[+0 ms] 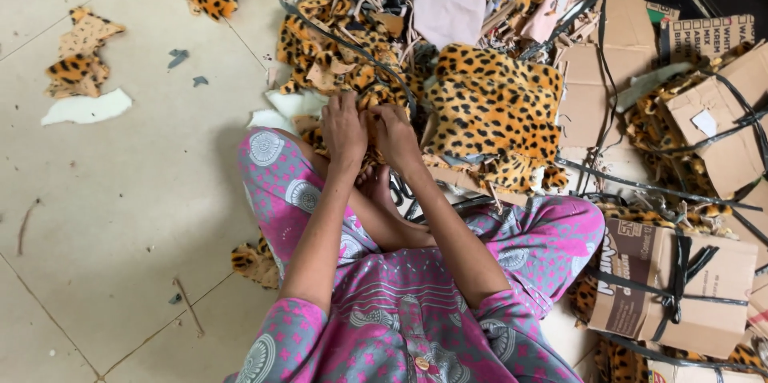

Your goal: The person sits on the floor and packs fabric scraps into small cardboard boxes. They gather leopard-print and solid-colored fabric pieces, place them inside a box, close it, and secure it by hand using black plastic straps.

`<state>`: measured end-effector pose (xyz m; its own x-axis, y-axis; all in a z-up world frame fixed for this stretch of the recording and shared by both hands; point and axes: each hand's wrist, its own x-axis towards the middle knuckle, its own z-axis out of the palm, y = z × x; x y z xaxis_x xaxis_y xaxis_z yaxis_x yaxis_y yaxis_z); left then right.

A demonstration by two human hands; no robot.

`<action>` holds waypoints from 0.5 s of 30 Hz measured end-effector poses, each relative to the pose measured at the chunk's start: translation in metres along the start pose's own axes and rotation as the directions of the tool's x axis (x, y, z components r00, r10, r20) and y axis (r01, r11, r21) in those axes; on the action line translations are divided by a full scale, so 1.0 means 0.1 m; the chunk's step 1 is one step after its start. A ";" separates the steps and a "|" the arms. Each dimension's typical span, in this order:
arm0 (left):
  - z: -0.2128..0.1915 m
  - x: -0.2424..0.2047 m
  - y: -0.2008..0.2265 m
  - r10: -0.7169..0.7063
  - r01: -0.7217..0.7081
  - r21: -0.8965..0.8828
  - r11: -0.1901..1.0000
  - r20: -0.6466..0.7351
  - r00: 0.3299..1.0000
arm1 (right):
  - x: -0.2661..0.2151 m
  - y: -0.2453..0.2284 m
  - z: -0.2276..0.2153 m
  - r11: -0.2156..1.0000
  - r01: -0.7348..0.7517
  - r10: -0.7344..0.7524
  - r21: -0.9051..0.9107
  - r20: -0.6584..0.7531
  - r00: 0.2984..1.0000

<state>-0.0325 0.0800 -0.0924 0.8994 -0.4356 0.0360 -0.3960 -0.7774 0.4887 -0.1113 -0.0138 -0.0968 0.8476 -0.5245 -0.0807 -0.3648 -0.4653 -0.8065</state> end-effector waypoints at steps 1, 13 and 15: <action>0.00 0.03 -0.02 -0.003 0.003 -0.001 1.000 -0.005 1.000 | 0.04 -0.02 -0.01 1.000 0.005 -0.005 -0.001 0.002 1.000; -0.30 0.04 0.00 0.341 -0.292 -0.486 0.824 0.013 0.940 | 0.00 -0.58 -0.51 0.675 -0.244 0.229 0.696 0.116 0.967; -0.31 0.20 -0.26 0.249 -0.213 -0.348 0.913 0.063 0.966 | -0.04 -0.86 -0.73 0.736 -0.291 0.215 0.611 0.197 0.957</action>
<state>0.0016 0.1052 -0.0770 0.7588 -0.6433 0.1021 -0.4890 -0.4591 0.7417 -0.1114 -0.0238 0.0152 0.8083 -0.4615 -0.3655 -0.2792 0.2461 -0.9282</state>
